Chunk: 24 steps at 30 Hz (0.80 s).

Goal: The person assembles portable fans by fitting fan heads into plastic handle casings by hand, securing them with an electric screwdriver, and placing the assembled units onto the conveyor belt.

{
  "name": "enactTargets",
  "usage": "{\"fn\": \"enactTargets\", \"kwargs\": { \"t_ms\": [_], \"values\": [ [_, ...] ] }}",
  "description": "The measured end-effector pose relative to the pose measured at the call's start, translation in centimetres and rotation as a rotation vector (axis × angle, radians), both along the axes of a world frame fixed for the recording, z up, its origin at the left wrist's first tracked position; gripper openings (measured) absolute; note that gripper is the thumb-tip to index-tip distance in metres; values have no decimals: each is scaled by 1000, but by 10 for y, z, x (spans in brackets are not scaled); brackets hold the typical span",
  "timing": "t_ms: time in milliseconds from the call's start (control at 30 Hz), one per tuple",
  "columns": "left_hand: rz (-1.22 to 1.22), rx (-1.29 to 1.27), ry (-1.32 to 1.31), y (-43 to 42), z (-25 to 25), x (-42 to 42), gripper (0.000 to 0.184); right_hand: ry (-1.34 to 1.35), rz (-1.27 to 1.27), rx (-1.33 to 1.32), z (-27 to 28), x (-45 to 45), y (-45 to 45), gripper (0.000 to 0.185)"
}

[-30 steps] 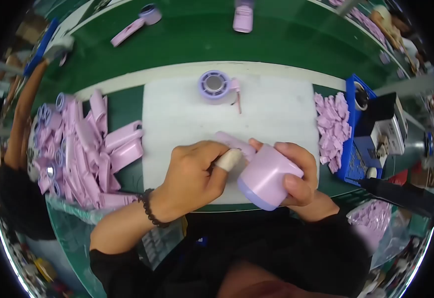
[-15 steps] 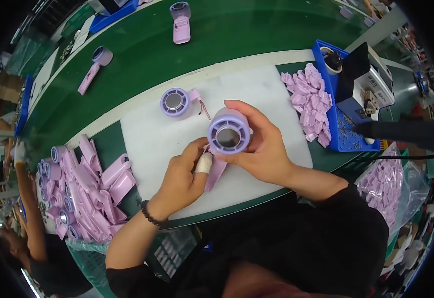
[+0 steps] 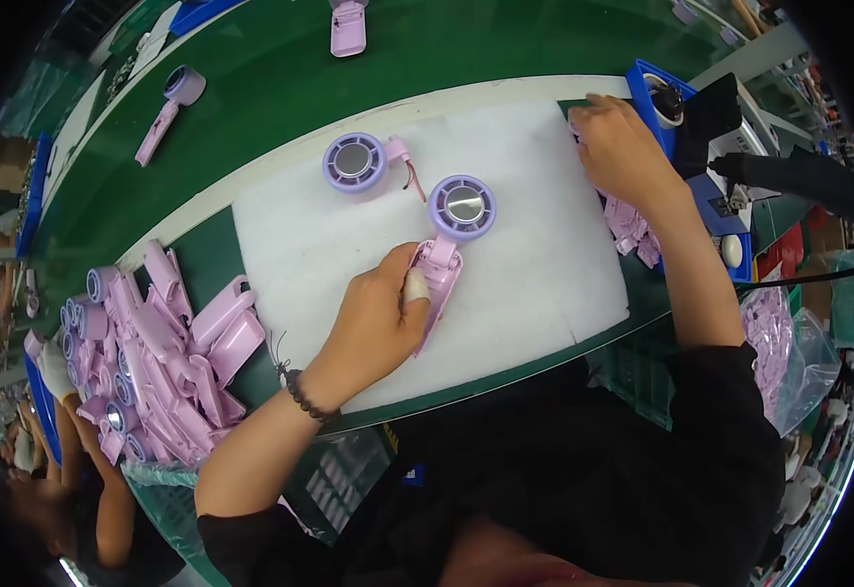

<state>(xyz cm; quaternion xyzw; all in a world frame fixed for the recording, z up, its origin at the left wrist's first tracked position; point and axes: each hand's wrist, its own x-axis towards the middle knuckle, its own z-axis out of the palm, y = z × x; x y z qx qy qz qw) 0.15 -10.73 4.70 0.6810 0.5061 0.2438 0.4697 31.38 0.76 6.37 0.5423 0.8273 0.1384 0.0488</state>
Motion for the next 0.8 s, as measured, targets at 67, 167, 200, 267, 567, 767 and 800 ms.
{"fn": "enactTargets", "kwargs": {
  "t_ms": [67, 167, 200, 267, 567, 767, 800],
  "values": [
    [-2, 25, 7, -1, -1, 0, 40, 28, 17, 23, 2, -3, 1, 25],
    [-21, 88, 16, -1, -6, -1, 40, 97, 55, 77, 7, -9, 6, 16],
    [-2, 88, 12, 0, -6, -1, 40, 255, 123, 82, 12, -13, 0, 18],
    [5, 78, -5, 1, -7, -2, 40, 408, 214, 65, 16, -25, -27, 21],
    [6, 64, -58, -4, -9, -2, 39, 786, 284, -230, -18, -37, -101, 25],
    [3, 51, -47, -3, -8, -4, 42, 694, 112, -65, -19, -60, -100, 28],
    [-8, 69, -48, -3, -10, -4, 44, 669, 38, -7, -23, -67, -102, 28]
  ]
}}
